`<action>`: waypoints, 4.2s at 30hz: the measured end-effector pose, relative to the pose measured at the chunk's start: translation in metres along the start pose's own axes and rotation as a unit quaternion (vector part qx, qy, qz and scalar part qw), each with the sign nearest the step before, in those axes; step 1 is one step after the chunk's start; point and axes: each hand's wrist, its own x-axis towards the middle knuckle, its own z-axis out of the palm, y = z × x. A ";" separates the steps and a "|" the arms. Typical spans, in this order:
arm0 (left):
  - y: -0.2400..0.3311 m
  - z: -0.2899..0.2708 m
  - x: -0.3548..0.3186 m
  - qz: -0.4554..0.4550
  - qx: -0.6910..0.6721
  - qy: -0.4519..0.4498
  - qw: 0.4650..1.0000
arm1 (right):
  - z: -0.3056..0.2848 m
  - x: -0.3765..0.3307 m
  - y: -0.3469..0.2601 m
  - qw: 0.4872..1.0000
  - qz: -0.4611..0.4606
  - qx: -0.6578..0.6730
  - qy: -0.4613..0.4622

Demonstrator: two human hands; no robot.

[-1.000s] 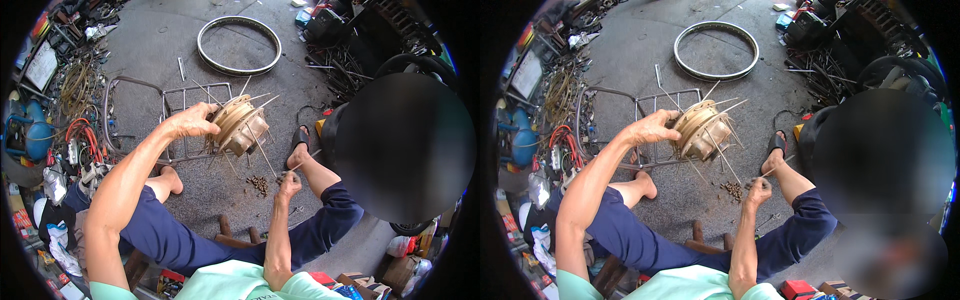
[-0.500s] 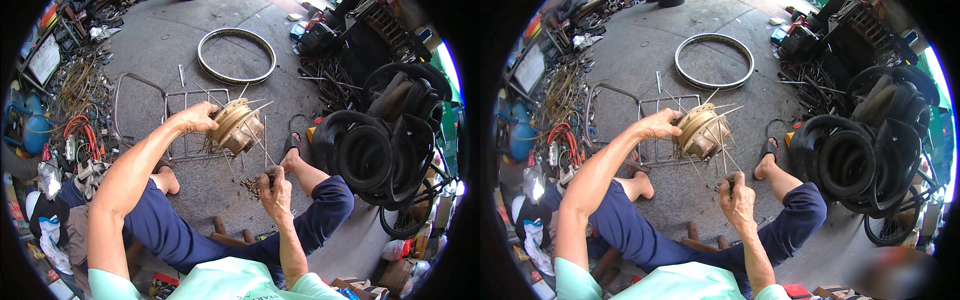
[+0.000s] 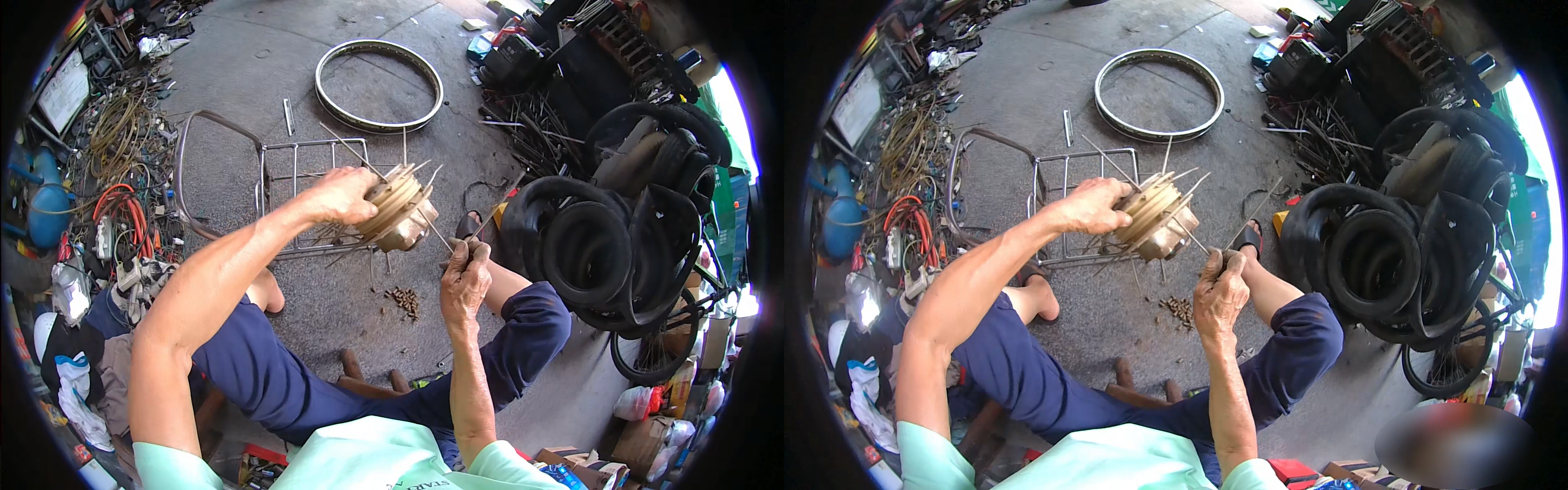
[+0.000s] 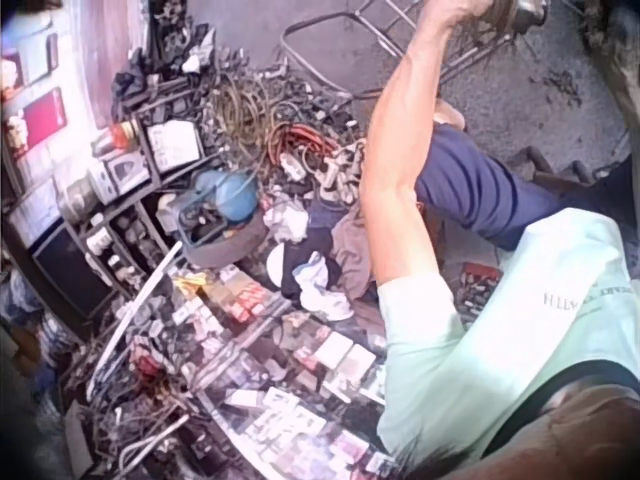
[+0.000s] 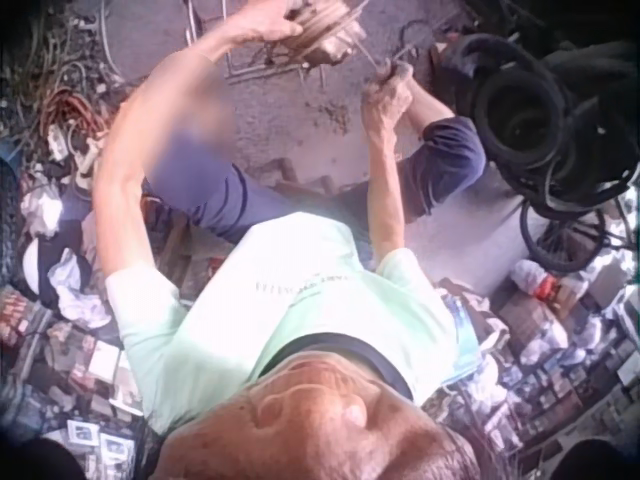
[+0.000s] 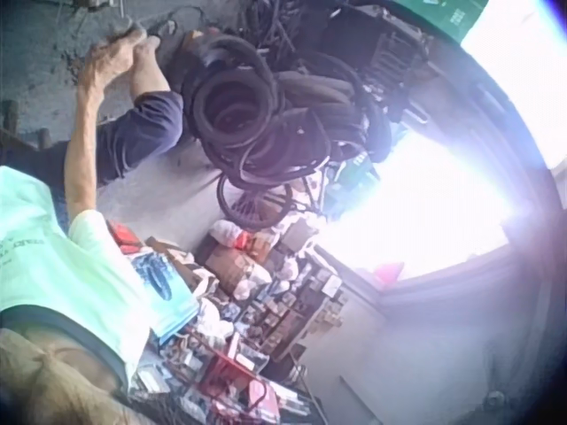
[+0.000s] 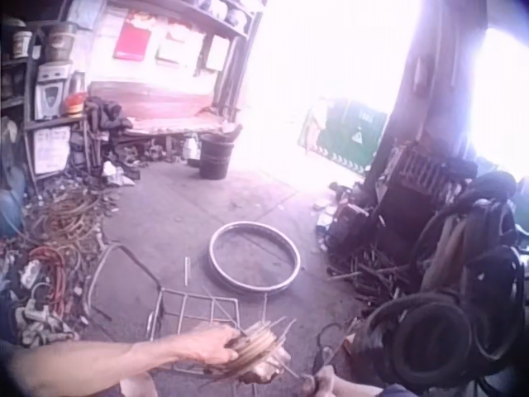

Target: The person inserts metal spokes into the holes of a bicycle hub, arranging them radially. They repeatedly adjust the spokes by hand to ensure they are properly seated and aligned.

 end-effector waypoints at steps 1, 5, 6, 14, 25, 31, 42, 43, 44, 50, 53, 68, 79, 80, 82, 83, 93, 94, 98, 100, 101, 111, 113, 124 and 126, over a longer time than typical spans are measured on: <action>0.002 0.007 0.002 0.024 0.044 0.024 0.998 | 0.003 -0.002 0.001 1.000 -0.002 0.004 0.005; 0.010 0.015 0.018 0.000 0.075 0.039 0.996 | 0.022 0.001 0.015 0.993 0.103 0.008 -0.049; 0.009 0.011 0.022 0.002 0.077 0.038 0.996 | 0.028 0.002 0.020 0.995 0.086 0.012 -0.043; 0.003 -0.012 0.026 -0.021 0.063 -0.002 0.998 | 0.008 0.009 0.024 0.979 0.074 0.108 -0.154; 0.000 -0.014 0.022 -0.012 0.011 -0.010 1.000 | 0.011 -0.015 0.002 0.976 0.078 0.196 -0.043; -0.015 -0.014 0.017 -0.004 -0.011 -0.004 1.000 | -0.010 0.004 -0.001 0.951 0.106 0.254 -0.138; -0.022 -0.015 0.010 0.008 -0.027 -0.025 0.999 | -0.023 0.024 0.022 0.951 0.007 0.241 -0.191; -0.025 -0.014 0.008 0.011 -0.028 -0.014 0.999 | -0.021 0.030 0.024 0.952 0.018 0.223 -0.210; -0.029 -0.013 0.006 0.015 -0.029 -0.002 0.999 | -0.019 0.034 0.027 0.952 0.028 0.204 -0.228; -0.021 -0.016 0.009 0.003 -0.022 -0.014 1.000 | 0.011 0.009 0.049 0.995 0.054 0.062 -0.057; -0.030 -0.013 0.007 0.004 -0.032 -0.012 0.999 | 0.006 -0.018 0.027 0.987 0.076 0.138 0.002; -0.028 -0.015 0.008 -0.007 -0.038 -0.024 0.999 | -0.003 -0.070 -0.008 0.979 0.033 0.162 -0.121; -0.030 -0.013 0.007 -0.002 -0.050 -0.012 0.999 | -0.004 -0.037 -0.003 0.987 -0.036 0.132 -0.080; -0.030 -0.014 0.007 -0.003 -0.051 -0.014 0.999 | -0.004 -0.032 -0.004 0.987 -0.044 0.120 -0.094; -0.030 -0.014 0.008 -0.007 -0.057 -0.021 0.998 | 0.005 -0.026 -0.009 0.973 0.017 0.193 -0.129; -0.030 -0.014 0.009 -0.009 -0.061 -0.025 0.998 | 0.010 -0.024 -0.012 0.962 0.048 0.228 -0.146; -0.036 -0.013 0.007 0.007 -0.065 -0.018 0.998 | 0.031 -0.016 -0.021 0.963 0.043 0.243 -0.105; -0.036 -0.012 0.007 0.011 -0.055 -0.006 0.998 | 0.036 -0.017 -0.016 0.961 0.075 0.251 -0.085; -0.034 -0.014 0.005 0.007 -0.040 -0.010 0.999 | 0.035 -0.010 -0.019 0.976 0.035 0.212 -0.043; -0.033 -0.015 0.006 0.002 -0.051 -0.020 0.999 | 0.036 -0.008 -0.020 0.978 0.020 0.203 -0.045; -0.032 -0.014 0.005 0.001 -0.056 -0.015 0.998 | 0.037 -0.007 -0.020 0.979 0.013 0.199 -0.045; -0.033 -0.014 0.005 0.012 -0.069 -0.017 0.997 | 0.028 0.018 -0.028 0.944 0.085 0.213 -0.238; -0.027 -0.019 0.004 -0.004 -0.048 -0.032 0.998 | 0.019 0.010 -0.027 0.940 0.079 0.209 -0.256; -0.030 -0.015 0.004 -0.013 -0.044 -0.022 0.999 | 0.030 -0.019 -0.023 0.968 0.086 0.215 -0.101; -0.028 -0.016 0.003 -0.017 -0.044 -0.021 0.999 | 0.027 -0.013 -0.030 0.977 0.055 0.192 -0.071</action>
